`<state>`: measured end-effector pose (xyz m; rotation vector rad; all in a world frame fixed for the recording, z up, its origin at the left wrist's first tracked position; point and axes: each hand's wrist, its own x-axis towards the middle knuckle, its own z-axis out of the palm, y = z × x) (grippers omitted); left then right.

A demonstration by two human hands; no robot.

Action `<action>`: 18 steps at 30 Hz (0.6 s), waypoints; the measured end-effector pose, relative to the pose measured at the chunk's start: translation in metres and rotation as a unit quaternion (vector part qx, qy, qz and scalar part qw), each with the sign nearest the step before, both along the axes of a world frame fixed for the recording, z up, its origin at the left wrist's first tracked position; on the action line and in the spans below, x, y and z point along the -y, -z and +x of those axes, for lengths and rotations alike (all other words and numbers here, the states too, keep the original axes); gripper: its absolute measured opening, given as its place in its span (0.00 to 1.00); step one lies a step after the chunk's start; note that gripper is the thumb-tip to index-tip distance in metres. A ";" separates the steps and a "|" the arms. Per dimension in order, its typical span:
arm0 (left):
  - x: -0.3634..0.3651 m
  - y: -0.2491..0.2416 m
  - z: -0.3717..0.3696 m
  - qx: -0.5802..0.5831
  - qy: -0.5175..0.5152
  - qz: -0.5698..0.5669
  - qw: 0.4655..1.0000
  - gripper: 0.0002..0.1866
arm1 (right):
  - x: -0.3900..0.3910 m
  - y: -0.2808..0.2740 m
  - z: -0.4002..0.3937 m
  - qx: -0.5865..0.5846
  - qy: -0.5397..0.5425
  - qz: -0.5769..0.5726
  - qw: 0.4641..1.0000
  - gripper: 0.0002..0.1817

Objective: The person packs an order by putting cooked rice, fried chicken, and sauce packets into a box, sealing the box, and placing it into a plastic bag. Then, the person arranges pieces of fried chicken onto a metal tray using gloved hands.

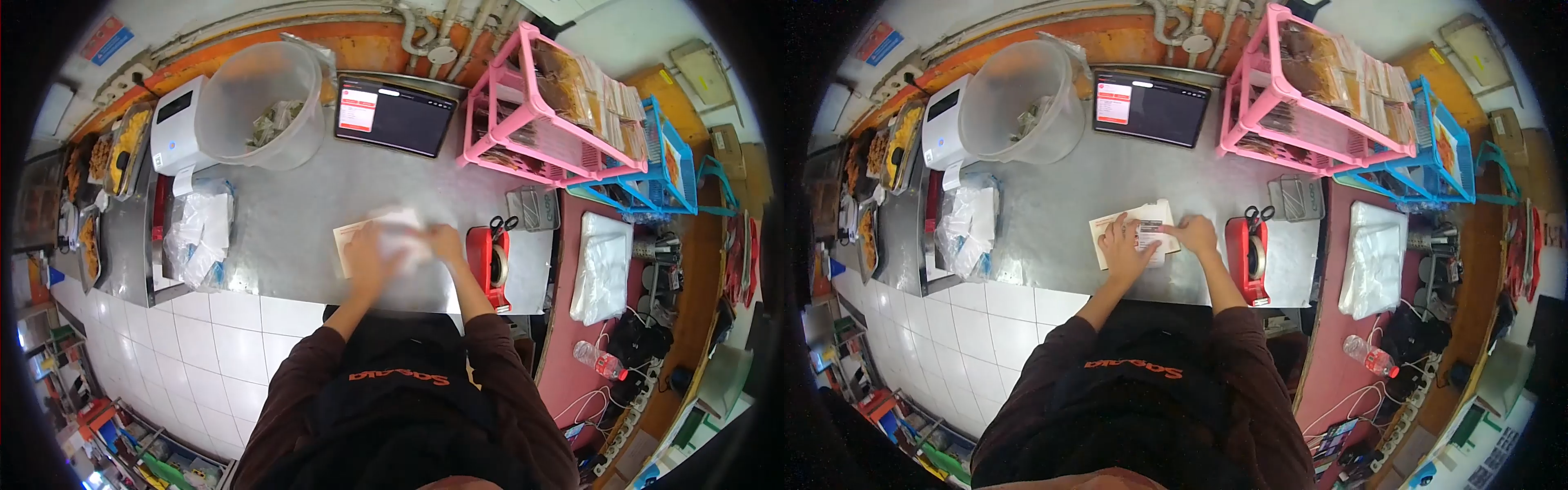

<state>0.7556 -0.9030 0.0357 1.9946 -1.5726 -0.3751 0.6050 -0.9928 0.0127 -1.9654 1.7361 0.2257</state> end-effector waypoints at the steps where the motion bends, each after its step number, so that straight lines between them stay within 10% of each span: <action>1: -0.004 -0.003 0.002 0.041 0.026 -0.024 0.999 0.31 | -0.014 0.050 -0.013 0.245 0.148 0.109 0.952 0.30; 3: -0.026 0.028 0.004 0.100 0.056 0.010 0.993 0.33 | -0.033 0.048 -0.025 0.465 0.317 0.193 0.804 0.28; 8: -0.035 0.006 -0.008 0.183 0.066 0.112 0.974 0.39 | -0.049 -0.013 -0.059 0.418 0.179 0.095 0.886 0.14; 12: -0.017 0.002 -0.019 0.203 0.108 0.096 0.969 0.38 | -0.030 -0.094 -0.211 0.578 0.332 -0.122 0.736 0.08; 15: 0.011 0.000 -0.035 0.196 0.128 0.088 0.968 0.37 | -0.012 -0.045 -0.407 0.151 0.420 -0.503 0.741 0.11; 18: 0.035 0.006 -0.062 0.091 0.077 0.107 0.987 0.33 | -0.029 -0.040 -0.524 -0.024 0.489 -0.280 0.826 0.09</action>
